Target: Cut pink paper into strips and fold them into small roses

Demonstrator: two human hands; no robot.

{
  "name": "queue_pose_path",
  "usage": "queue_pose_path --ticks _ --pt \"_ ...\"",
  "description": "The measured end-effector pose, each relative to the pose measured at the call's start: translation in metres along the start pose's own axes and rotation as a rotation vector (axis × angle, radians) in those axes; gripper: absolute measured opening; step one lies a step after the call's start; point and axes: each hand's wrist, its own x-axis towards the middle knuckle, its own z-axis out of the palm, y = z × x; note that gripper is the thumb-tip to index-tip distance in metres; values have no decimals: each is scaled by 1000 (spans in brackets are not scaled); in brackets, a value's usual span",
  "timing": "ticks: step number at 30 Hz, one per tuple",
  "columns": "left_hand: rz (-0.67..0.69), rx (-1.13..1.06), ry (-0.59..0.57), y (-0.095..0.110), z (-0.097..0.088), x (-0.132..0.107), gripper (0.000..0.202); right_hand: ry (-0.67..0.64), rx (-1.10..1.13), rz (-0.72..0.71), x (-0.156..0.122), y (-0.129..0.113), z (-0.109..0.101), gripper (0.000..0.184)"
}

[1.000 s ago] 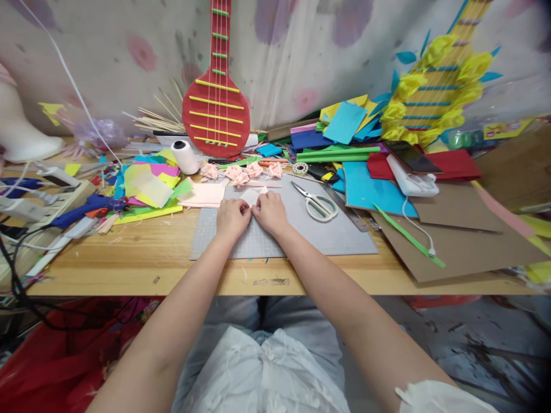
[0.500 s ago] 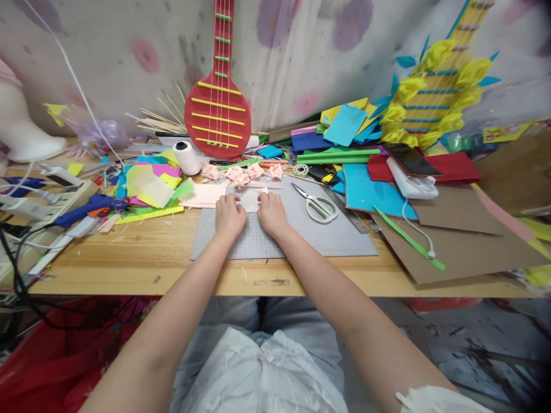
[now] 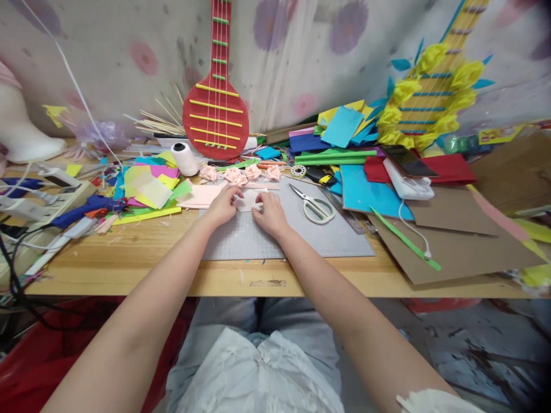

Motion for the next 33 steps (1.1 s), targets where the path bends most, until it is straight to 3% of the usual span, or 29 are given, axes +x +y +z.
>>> queue_pose_path --ticks 5,13,20,26,33 --pt "16 99 -47 4 -3 -11 24 -21 -25 -48 -2 1 0 11" --pt "322 356 -16 12 -9 -32 17 -13 -14 -13 -1 3 0 17" --pt "453 313 -170 25 -4 -32 21 -29 30 45 2 5 2 14" --pt "475 360 -145 25 7 -29 24 -30 98 114 5 9 1 10" --pt "417 340 -175 14 -11 -25 45 -40 104 109 5 9 0 17"
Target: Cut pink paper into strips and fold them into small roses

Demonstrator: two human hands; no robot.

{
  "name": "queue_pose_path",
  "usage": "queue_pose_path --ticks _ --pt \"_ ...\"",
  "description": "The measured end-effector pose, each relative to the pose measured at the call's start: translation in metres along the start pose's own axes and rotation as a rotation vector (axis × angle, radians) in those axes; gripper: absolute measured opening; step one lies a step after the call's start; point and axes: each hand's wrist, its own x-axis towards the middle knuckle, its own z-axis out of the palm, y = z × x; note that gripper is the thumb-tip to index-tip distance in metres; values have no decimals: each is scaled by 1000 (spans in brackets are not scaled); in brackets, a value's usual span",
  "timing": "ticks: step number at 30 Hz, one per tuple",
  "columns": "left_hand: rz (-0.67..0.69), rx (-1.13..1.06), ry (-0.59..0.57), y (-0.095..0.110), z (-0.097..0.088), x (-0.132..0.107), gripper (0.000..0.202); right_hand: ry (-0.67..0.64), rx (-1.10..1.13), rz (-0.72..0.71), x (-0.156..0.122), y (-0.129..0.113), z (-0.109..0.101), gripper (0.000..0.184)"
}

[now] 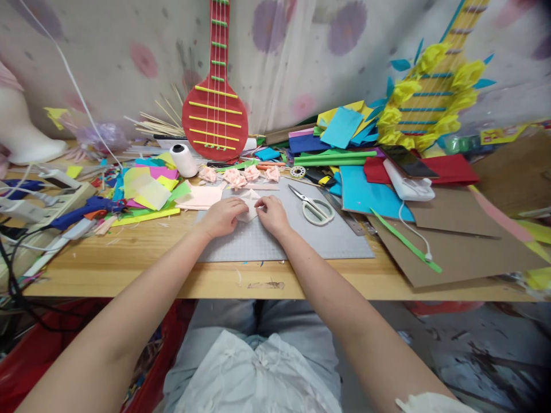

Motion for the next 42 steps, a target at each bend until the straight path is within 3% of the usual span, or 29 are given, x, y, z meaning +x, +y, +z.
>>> queue_pose_path --ticks 6,13,18,21,26,33,42 --pt "-48 83 -98 -11 -11 -5 51 2 10 7 0 0 0 19" --pt "131 223 24 -7 -4 1 22 51 60 -2 1 3 3 12" --pt "-37 393 183 6 4 5 17 142 99 -25 1 3 2 11" --pt "-96 401 179 12 13 8 14 116 83 -65 0 3 2 11" --pt "-140 231 174 15 21 12 12 62 57 -137 -1 2 0 18" --pt "-173 -212 151 12 19 8 30 7 56 41 -1 0 -2 23" --pt "-376 -396 118 3 24 19 29 24 0 44 -1 2 0 19"
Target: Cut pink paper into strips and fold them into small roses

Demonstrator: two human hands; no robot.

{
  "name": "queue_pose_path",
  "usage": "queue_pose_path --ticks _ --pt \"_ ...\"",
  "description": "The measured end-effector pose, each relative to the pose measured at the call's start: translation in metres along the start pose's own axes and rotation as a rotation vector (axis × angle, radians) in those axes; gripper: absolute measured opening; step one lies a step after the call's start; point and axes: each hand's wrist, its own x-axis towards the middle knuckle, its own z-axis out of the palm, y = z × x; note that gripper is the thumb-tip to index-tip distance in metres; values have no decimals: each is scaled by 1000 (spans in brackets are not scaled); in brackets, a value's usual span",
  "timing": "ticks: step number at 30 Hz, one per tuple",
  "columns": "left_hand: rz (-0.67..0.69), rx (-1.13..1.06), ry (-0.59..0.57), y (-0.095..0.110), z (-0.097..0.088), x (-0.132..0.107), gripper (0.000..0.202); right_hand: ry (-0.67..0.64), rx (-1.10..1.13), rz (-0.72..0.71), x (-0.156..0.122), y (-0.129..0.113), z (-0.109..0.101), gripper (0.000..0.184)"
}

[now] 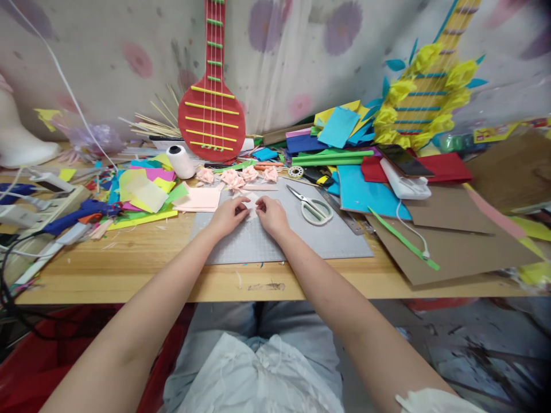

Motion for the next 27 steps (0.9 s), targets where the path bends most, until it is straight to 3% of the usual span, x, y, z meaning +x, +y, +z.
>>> queue_pose_path --ticks 7,13,16,20,23,27 --pt "167 129 29 -8 -10 -5 50 -9 12 18 1 1 1 20" --pt "126 251 8 -15 -14 0 41 -20 -23 17 2 2 1 19" --pt "125 309 -2 -16 -11 2 34 -52 -65 -67 -1 -1 -4 15" --pt "132 317 30 -16 -7 2 24 -107 -164 -210 -8 -9 -10 32" --pt "127 301 60 -17 -6 1 29 -116 -242 -226 -10 -13 -10 35" --pt "139 283 73 -17 -7 -1 40 -94 -268 -226 -8 -14 -7 19"
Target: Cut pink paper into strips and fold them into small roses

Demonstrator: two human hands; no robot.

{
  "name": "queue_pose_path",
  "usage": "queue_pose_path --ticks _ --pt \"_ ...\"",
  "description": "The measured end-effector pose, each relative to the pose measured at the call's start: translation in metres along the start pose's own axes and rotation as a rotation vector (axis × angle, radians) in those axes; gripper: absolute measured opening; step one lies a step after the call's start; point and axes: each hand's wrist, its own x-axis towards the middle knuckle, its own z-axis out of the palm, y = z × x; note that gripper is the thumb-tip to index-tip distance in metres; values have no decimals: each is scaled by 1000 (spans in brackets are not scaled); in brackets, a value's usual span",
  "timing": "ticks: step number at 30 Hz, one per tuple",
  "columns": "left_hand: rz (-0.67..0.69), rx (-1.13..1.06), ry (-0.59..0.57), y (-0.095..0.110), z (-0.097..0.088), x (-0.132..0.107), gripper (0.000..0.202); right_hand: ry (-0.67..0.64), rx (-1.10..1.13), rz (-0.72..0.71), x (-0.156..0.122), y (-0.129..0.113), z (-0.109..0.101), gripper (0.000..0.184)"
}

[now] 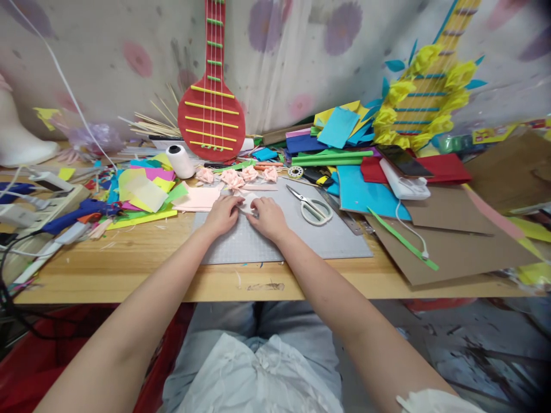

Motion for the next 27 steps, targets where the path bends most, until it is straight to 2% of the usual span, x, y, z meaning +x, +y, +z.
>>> queue_pose_path --ticks 3,7,11,15,18,23,27 --pt "26 -5 3 3 -2 -1 43 16 36 19 1 2 2 14" --pt "-24 -90 11 13 -2 1 45 19 131 61 1 7 2 17" --pt "-59 -171 -3 19 0 6 45 -42 235 76 4 13 -1 21" --pt "-100 -212 -36 17 3 10 43 -79 316 173 11 18 2 18" --pt "-136 -226 -27 16 5 13 47 -45 304 193 13 20 8 17" --pt "-280 -227 41 21 8 13 61 3 221 178 10 17 13 15" --pt "-286 -167 65 24 10 13 59 -4 218 179 9 16 12 14"
